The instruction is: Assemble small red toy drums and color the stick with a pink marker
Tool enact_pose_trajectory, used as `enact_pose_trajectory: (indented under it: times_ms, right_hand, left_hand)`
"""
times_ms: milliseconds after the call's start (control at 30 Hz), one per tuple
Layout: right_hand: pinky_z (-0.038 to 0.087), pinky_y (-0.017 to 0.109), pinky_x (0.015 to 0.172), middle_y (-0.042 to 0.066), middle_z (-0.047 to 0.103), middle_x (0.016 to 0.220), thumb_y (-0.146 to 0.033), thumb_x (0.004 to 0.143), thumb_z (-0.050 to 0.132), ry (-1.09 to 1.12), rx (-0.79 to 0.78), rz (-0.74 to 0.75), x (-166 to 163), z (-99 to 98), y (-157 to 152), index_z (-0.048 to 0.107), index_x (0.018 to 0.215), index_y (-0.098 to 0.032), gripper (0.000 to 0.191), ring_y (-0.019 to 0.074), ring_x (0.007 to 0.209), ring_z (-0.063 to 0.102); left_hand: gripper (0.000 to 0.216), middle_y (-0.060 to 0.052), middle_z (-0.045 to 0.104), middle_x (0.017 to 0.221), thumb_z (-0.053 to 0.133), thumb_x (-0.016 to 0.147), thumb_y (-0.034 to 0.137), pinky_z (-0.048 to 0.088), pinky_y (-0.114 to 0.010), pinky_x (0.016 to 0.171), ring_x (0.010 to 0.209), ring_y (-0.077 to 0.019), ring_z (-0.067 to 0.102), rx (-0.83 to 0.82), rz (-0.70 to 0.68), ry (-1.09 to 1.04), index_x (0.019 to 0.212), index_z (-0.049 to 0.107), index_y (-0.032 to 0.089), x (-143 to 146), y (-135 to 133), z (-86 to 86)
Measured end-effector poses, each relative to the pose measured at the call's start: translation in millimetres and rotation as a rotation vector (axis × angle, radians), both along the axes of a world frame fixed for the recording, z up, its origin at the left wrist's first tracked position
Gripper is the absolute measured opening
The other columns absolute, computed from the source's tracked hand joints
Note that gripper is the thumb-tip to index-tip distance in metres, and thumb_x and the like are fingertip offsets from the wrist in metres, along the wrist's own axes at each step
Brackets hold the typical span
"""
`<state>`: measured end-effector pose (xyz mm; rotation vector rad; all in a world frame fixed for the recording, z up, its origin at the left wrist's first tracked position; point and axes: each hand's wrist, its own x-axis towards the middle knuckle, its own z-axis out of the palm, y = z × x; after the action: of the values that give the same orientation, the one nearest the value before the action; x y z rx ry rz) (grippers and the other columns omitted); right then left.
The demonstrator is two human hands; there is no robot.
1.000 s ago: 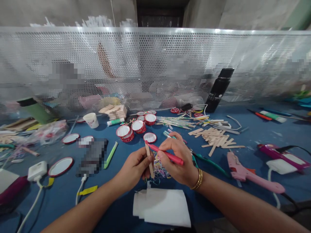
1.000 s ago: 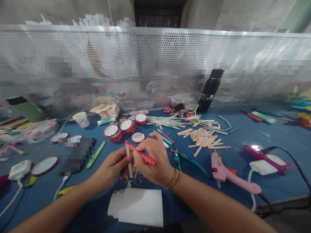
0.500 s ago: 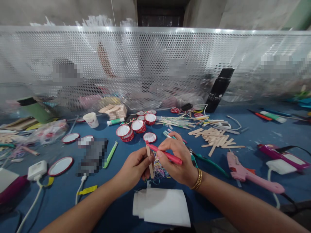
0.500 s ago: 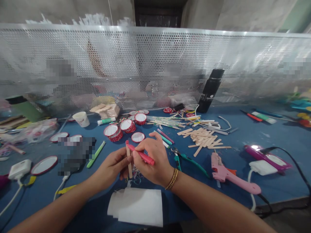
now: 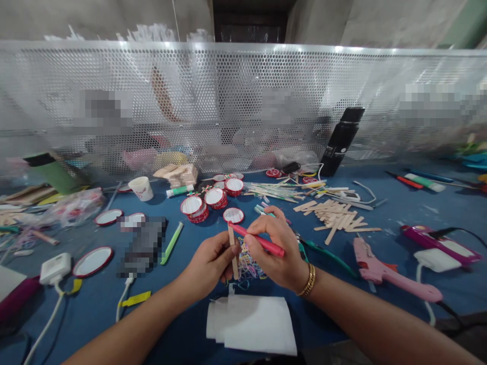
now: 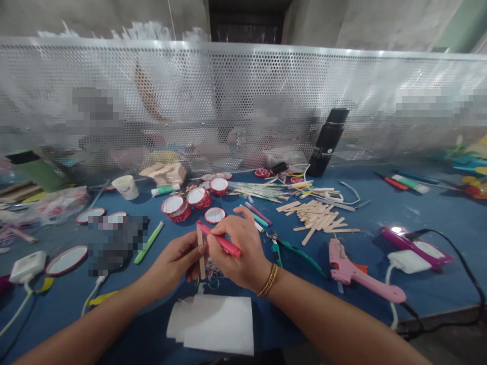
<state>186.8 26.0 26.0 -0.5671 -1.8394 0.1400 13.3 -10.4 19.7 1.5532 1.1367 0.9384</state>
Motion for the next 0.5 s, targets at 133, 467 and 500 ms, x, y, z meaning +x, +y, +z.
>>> enact_pose_trajectory:
  times_ms: [133, 467, 500]
  right_hand:
    - [0.039, 0.046, 0.097, -0.004, 0.064, 0.071, -0.016, 0.082, 0.057, 0.007, -0.003, -0.014, -0.3, 0.3, -0.5, 0.052, 0.080, -0.024, 0.010, 0.0145, 0.065, 0.060]
    - [0.039, 0.047, 0.097, -0.003, 0.064, 0.071, -0.016, 0.082, 0.056, 0.010, -0.004, -0.043, -0.1, 0.5, 0.0, 0.052, 0.080, -0.023, 0.009, 0.0146, 0.065, 0.060]
    - [0.038, 0.047, 0.097, -0.003, 0.064, 0.071, -0.016, 0.082, 0.056, 0.014, -0.002, -0.047, -0.1, -0.2, 0.3, 0.052, 0.080, -0.023, 0.009, 0.0147, 0.065, 0.060]
  left_hand:
    - [0.031, 0.003, 0.056, 0.058, 0.051, 0.092, 0.050, 0.038, -0.019, 0.040, 0.044, -0.0092, 0.049, 0.000, -0.009, 0.009, 0.084, 0.052, 0.019, -0.3, -0.8, -0.1]
    - [0.032, 0.003, 0.056, 0.058, 0.051, 0.092, 0.050, 0.037, -0.020, 0.040, 0.043, -0.0093, 0.048, -0.005, -0.012, 0.010, 0.084, 0.052, 0.019, -0.2, -0.2, -0.2]
    - [0.032, 0.003, 0.056, 0.058, 0.050, 0.092, 0.050, 0.037, -0.020, 0.040, 0.043, -0.0093, 0.048, -0.003, -0.012, 0.013, 0.084, 0.052, 0.019, -0.3, 0.3, -0.5]
